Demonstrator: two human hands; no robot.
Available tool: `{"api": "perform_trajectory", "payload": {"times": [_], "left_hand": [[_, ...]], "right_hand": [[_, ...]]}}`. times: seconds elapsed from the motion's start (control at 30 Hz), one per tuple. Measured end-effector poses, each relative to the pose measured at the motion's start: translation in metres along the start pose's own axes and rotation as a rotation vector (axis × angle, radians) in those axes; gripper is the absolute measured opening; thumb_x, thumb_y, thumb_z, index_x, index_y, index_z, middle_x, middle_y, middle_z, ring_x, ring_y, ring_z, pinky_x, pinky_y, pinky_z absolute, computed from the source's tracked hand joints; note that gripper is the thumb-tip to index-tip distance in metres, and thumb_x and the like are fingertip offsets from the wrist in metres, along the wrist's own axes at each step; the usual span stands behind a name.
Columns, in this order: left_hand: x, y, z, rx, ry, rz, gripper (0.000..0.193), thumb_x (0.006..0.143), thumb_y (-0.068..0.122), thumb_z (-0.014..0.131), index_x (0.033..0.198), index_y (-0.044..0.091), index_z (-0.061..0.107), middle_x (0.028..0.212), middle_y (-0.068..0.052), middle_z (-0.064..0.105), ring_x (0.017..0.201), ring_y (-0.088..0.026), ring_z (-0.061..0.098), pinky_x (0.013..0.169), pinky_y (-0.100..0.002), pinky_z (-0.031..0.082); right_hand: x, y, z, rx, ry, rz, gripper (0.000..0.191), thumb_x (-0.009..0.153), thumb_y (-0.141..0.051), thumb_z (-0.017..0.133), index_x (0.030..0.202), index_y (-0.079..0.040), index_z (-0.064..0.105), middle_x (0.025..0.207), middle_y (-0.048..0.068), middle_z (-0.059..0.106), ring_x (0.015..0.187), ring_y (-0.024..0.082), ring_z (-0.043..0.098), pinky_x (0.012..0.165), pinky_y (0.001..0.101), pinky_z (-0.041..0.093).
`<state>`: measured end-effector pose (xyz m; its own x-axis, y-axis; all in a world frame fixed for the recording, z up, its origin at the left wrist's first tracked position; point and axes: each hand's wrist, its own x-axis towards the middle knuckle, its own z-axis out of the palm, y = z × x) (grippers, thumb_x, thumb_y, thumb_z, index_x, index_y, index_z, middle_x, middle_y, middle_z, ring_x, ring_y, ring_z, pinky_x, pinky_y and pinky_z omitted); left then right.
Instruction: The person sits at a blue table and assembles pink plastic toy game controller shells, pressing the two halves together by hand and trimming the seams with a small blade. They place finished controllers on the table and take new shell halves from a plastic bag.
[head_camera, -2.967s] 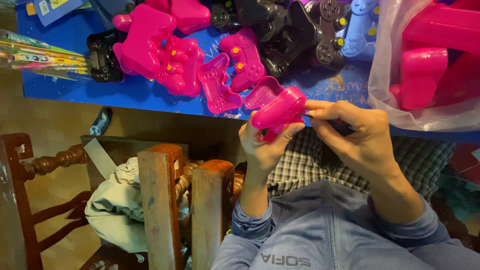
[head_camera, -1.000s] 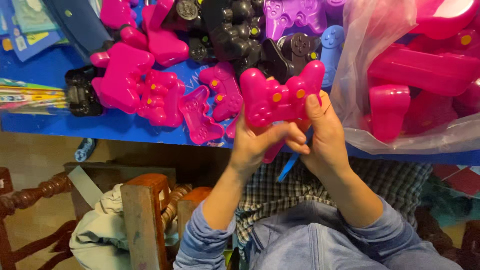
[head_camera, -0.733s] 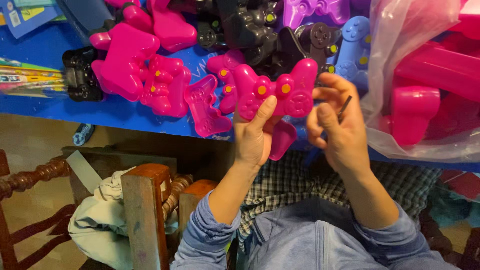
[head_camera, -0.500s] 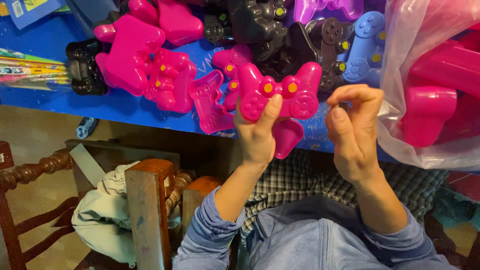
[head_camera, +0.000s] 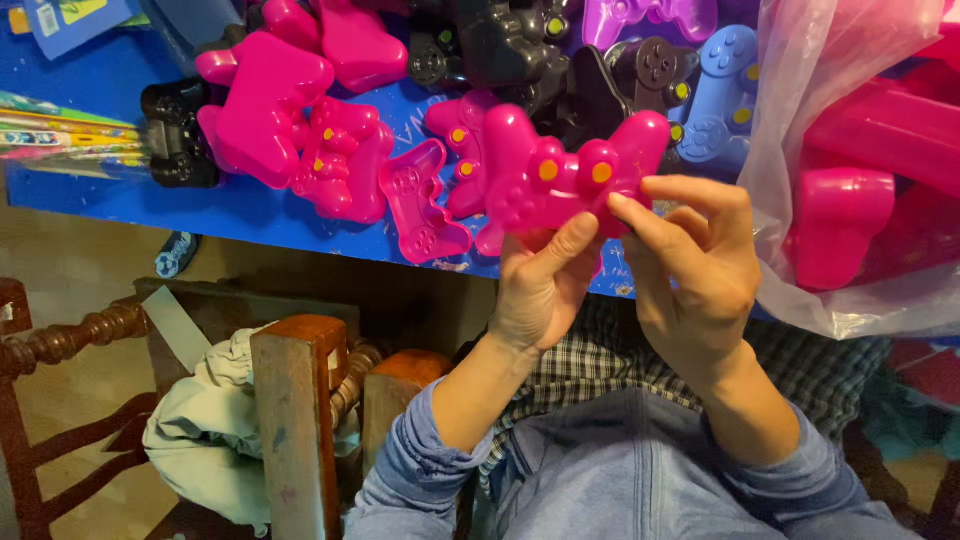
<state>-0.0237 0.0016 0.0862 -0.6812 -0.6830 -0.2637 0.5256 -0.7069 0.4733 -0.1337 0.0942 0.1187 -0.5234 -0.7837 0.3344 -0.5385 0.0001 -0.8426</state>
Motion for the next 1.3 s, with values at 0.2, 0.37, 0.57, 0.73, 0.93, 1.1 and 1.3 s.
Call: {"api": "perform_trajectory", "payload": {"times": [0.2,0.37,0.57,0.73,0.93,1.1,1.3], "left_hand": [[0.002,0.002,0.004,0.154,0.055,0.150,0.033,0.104,0.013,0.072,0.133,0.001,0.061,0.122,-0.011,0.070,0.110,-0.020,0.069,0.100,-0.036,0.056],[-0.010,0.005,0.005,0.270,0.055,0.200,0.030,0.101,0.015,0.074,0.125,0.000,0.062,0.114,-0.010,0.072,0.102,-0.018,0.071,0.095,-0.034,0.059],[-0.009,0.005,0.006,0.332,0.016,0.189,0.027,0.103,0.017,0.076,0.118,-0.003,0.063,0.108,-0.010,0.073,0.097,-0.016,0.070,0.090,-0.032,0.059],[-0.009,0.018,0.008,0.362,-0.025,0.167,0.032,0.106,0.021,0.071,0.128,-0.001,0.063,0.112,-0.008,0.072,0.099,-0.012,0.068,0.092,-0.029,0.057],[0.000,0.021,0.013,0.250,-0.063,0.096,0.031,0.113,0.017,0.055,0.139,0.000,0.057,0.122,-0.008,0.069,0.106,-0.012,0.067,0.096,-0.029,0.056],[0.001,0.024,0.012,0.284,-0.115,0.104,0.032,0.115,0.016,0.054,0.143,0.000,0.056,0.127,-0.008,0.068,0.111,-0.011,0.066,0.099,-0.028,0.055],[-0.001,0.028,0.015,0.284,-0.109,0.071,0.034,0.115,0.022,0.057,0.140,-0.001,0.060,0.123,-0.009,0.070,0.103,-0.011,0.068,0.092,-0.028,0.057]], "right_hand": [[0.001,-0.005,-0.017,0.092,-0.005,0.045,0.026,0.103,0.011,0.069,0.126,-0.002,0.072,0.108,0.008,0.065,0.086,0.012,0.068,0.075,0.0217,0.055],[0.003,-0.014,-0.024,0.078,0.078,0.042,0.020,0.103,0.007,0.076,0.119,-0.004,0.074,0.099,0.007,0.065,0.085,0.011,0.068,0.074,0.0214,0.055],[0.012,-0.028,-0.027,-0.076,0.088,-0.054,0.013,0.098,0.003,0.080,0.107,-0.003,0.073,0.101,0.008,0.070,0.090,0.016,0.070,0.078,0.0244,0.054],[0.023,-0.037,-0.033,-0.258,0.039,-0.173,0.016,0.090,0.005,0.078,0.103,-0.004,0.073,0.109,0.010,0.072,0.098,0.026,0.069,0.085,0.0337,0.054],[0.024,-0.042,-0.028,-0.293,-0.036,-0.238,0.015,0.088,0.006,0.078,0.099,-0.002,0.072,0.106,0.009,0.073,0.095,0.027,0.068,0.083,0.0357,0.054],[0.012,-0.036,-0.022,-0.232,-0.048,-0.179,0.016,0.095,0.004,0.079,0.107,-0.006,0.074,0.111,0.007,0.072,0.093,0.019,0.067,0.074,0.0261,0.054],[0.004,-0.028,-0.021,-0.209,-0.044,-0.200,0.020,0.094,0.004,0.081,0.108,-0.008,0.075,0.108,0.007,0.070,0.094,0.018,0.068,0.072,0.0256,0.055]]}}
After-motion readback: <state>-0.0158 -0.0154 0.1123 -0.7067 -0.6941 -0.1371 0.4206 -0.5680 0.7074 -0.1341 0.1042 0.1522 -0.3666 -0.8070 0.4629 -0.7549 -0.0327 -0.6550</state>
